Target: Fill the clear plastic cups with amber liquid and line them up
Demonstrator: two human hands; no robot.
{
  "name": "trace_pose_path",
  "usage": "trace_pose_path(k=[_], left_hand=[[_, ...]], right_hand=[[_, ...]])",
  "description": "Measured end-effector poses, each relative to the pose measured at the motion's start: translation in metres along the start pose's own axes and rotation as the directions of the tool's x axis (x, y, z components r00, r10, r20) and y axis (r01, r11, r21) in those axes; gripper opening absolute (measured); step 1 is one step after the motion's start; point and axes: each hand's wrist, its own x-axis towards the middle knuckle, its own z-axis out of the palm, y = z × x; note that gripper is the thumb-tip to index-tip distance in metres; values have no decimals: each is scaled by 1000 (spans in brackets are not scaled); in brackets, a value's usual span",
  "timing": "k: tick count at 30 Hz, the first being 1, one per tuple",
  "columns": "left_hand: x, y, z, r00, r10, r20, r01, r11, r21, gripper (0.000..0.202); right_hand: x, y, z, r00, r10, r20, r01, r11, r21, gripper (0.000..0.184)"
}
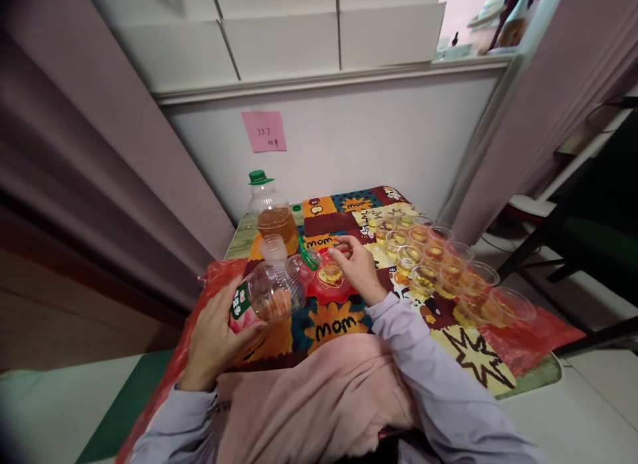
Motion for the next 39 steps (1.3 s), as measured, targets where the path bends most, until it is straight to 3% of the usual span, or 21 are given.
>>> trace_pose_path(k=[3, 5, 8, 11, 17, 22, 26, 31, 35, 39], left_hand=[[1, 1, 2, 1000, -3, -6, 3, 1000, 21, 107], [0, 0, 4, 1000, 10, -27, -10, 1000, 29, 108], [-2, -2, 5, 998, 32, -52, -30, 999, 31, 110], [-3, -2, 4, 997, 32, -69, -30, 999, 22, 111], [-6, -2, 3, 997, 11, -74, -11, 1000, -4, 109], [-6, -2, 3, 997, 9, -71, -10, 1000, -10, 104], [-3, -3, 3, 997, 16, -74, -16, 1000, 0, 100], [1, -5, 5, 997, 32, -64, -31, 999, 10, 101], [3, -6, 6, 998, 30, -58, -31, 999, -8, 99], [3, -4, 7, 995, 14, -97, -16, 1000, -18, 96]], right_hand=[[12, 8, -22, 980, -122, 158, 180, 880, -439, 40], [17, 12, -28, 948, -141, 286, 289, 760, -582, 48], [21, 10, -25, 908, -103, 405, 370, 648, -666, 70], [25, 1, -11, 896, -20, 443, 378, 559, -738, 80], [28, -11, 14, 887, 38, 460, 384, 491, -782, 71], [28, -21, 11, 898, 24, 440, 377, 476, -795, 67], [26, -37, -25, 906, -50, 419, 380, 532, -757, 69], [-1, -59, -105, 916, -78, 392, 353, 620, -701, 78], [-40, -64, -162, 947, -2, 320, 267, 556, -787, 84], [-76, -47, -196, 965, -16, 260, 240, 445, -863, 84]])
